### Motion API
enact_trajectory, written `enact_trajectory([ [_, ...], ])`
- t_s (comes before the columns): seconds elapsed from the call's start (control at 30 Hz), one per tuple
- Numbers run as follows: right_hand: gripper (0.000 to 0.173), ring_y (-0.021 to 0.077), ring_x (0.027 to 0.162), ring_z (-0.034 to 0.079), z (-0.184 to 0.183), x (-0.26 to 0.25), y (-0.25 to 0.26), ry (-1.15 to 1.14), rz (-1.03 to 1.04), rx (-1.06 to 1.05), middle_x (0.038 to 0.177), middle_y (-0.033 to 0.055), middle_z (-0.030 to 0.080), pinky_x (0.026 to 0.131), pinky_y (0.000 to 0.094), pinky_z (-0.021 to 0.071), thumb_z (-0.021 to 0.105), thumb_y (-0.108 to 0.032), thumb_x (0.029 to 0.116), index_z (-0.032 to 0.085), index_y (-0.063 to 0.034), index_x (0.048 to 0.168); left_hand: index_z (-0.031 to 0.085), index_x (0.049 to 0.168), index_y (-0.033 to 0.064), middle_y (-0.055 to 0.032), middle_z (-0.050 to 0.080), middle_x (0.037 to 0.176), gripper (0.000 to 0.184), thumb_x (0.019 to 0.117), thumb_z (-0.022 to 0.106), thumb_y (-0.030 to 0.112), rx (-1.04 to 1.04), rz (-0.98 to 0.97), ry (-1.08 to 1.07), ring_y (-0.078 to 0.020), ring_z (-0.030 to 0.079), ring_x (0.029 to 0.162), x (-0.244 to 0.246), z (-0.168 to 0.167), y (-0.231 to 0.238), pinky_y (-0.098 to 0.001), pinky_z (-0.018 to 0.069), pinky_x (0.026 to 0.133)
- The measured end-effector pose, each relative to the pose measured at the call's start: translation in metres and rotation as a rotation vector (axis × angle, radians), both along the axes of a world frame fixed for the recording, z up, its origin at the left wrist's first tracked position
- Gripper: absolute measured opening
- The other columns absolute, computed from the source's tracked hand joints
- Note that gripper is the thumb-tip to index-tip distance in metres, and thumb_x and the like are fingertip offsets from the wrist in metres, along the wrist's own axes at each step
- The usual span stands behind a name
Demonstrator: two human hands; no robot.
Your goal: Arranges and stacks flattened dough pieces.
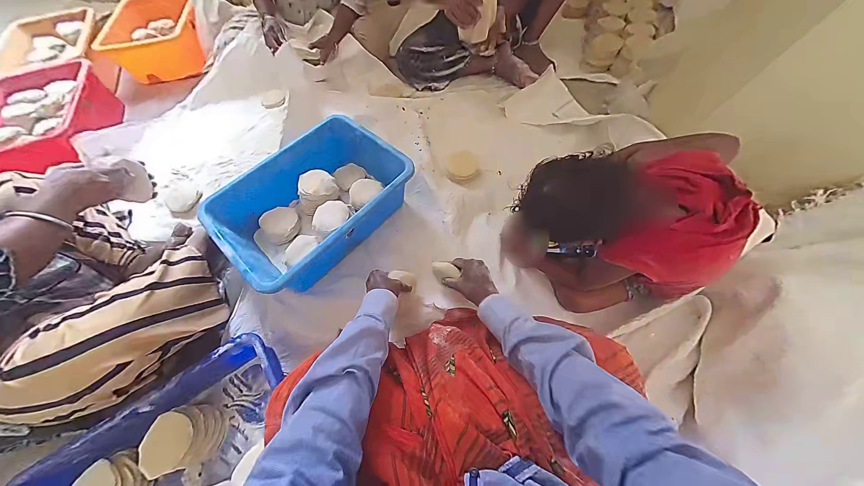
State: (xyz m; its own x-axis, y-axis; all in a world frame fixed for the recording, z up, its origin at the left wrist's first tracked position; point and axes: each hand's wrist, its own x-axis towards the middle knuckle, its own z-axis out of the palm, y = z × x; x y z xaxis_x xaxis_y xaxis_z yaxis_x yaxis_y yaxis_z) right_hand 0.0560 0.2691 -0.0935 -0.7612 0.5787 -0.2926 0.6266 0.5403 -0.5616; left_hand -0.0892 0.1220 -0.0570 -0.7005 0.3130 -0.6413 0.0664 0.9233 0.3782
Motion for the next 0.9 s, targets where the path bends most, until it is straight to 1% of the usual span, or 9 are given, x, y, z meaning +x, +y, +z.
enact_trajectory([
  [0.07, 0.038, 0.0380, 0.112, 0.067, -0.012, -0.011, 0.000, -0.022, 0.012, 0.006, 0.112, 0.0197, 0.073, 0.098, 0.0588, 0.0492, 0.077, -0.031, 0.0899, 0.072, -0.0057, 0.118, 0.064, 0.132, 0.0026, -0.0217, 0.057, 0.142, 0.059, 0.0810, 0.086, 0.022, 0.052, -0.030, 0.015, -0.0317, 0.051, 0.137, -0.005, -0.009, 0.005, -0.0469, 0.0404, 0.115],
  [0.2, 0.042, 0.0382, 0.095, 0.070, 0.010, 0.003, -0.014, 0.175, -0.096, 0.048, 0.104, 0.0187, 0.072, 0.082, 0.0610, 0.0540, 0.081, -0.027, 0.0820, 0.069, -0.0048, 0.116, 0.062, 0.132, -0.0018, -0.0261, 0.060, 0.134, 0.059, 0.0831, 0.086, 0.021, 0.223, -0.041, 0.109, -0.0374, 0.055, 0.131, -0.006, 0.009, -0.005, -0.0511, 0.0404, 0.114],
  [0.27, 0.053, 0.0400, 0.109, 0.068, 0.007, -0.003, -0.016, 0.003, -0.056, 0.008, 0.114, 0.0213, 0.071, 0.094, 0.0613, 0.0514, 0.081, -0.035, 0.0862, 0.065, -0.0055, 0.128, 0.061, 0.131, -0.0038, -0.0257, 0.058, 0.138, 0.059, 0.0854, 0.083, 0.026, 0.058, -0.158, 0.079, -0.0372, 0.053, 0.134, -0.009, 0.000, 0.003, -0.0528, 0.0402, 0.114],
  [0.33, 0.045, 0.0385, 0.116, 0.065, -0.011, -0.014, -0.017, -0.122, 0.043, 0.001, 0.116, 0.0211, 0.070, 0.099, 0.0589, 0.0487, 0.075, -0.037, 0.0914, 0.068, -0.0047, 0.121, 0.067, 0.125, -0.0001, -0.0231, 0.063, 0.133, 0.050, 0.0851, 0.081, 0.027, -0.046, -0.276, 0.083, -0.0368, 0.058, 0.129, -0.007, -0.023, 0.009, -0.0562, 0.0456, 0.108],
  [0.47, 0.039, 0.0387, 0.102, 0.070, 0.001, -0.010, -0.019, -0.007, -0.011, 0.037, 0.103, 0.0191, 0.073, 0.087, 0.0603, 0.0528, 0.077, -0.032, 0.0883, 0.070, -0.0087, 0.118, 0.064, 0.130, 0.0018, -0.0232, 0.063, 0.133, 0.050, 0.0890, 0.078, 0.027, 0.029, -0.230, 0.135, -0.0372, 0.057, 0.129, -0.005, -0.008, 0.003, -0.0545, 0.0439, 0.110],
  [0.6, 0.040, 0.0385, 0.117, 0.065, -0.018, -0.020, -0.017, -0.137, 0.063, 0.018, 0.119, 0.0205, 0.070, 0.100, 0.0579, 0.0488, 0.073, -0.030, 0.0932, 0.068, -0.0063, 0.125, 0.062, 0.134, 0.0033, -0.0213, 0.060, 0.138, 0.053, 0.0901, 0.076, 0.029, -0.061, -0.346, 0.129, -0.0374, 0.056, 0.132, -0.002, -0.021, 0.018, -0.0578, 0.0450, 0.108],
  [0.73, 0.037, 0.0386, 0.100, 0.070, -0.003, -0.009, -0.017, 0.118, -0.052, 0.014, 0.103, 0.0195, 0.073, 0.088, 0.0598, 0.0536, 0.079, -0.024, 0.0872, 0.069, -0.0069, 0.119, 0.065, 0.129, 0.0050, -0.0221, 0.063, 0.132, 0.047, 0.0879, 0.078, 0.024, -0.004, -0.309, 0.149, -0.0376, 0.057, 0.129, -0.005, -0.013, 0.014, -0.0577, 0.0448, 0.108],
  [0.83, 0.048, 0.0417, 0.115, 0.065, -0.013, -0.014, -0.016, -0.039, -0.008, -0.048, 0.118, 0.0237, 0.069, 0.099, 0.0603, 0.0494, 0.077, -0.026, 0.0907, 0.063, -0.0045, 0.131, 0.062, 0.134, 0.0048, -0.0217, 0.061, 0.137, 0.054, 0.0863, 0.079, 0.024, -0.057, -0.324, 0.121, -0.0375, 0.056, 0.132, -0.006, -0.012, 0.017, -0.0583, 0.0449, 0.108],
  [0.9, 0.038, 0.0402, 0.113, 0.066, -0.022, -0.023, -0.018, -0.040, 0.063, -0.033, 0.114, 0.0223, 0.071, 0.098, 0.0591, 0.0500, 0.076, -0.023, 0.0907, 0.067, -0.0037, 0.122, 0.064, 0.131, 0.0054, -0.0202, 0.062, 0.135, 0.053, 0.0855, 0.080, 0.026, -0.089, -0.363, 0.122, -0.0367, 0.057, 0.130, -0.005, -0.025, 0.021, -0.0581, 0.0467, 0.106],
])
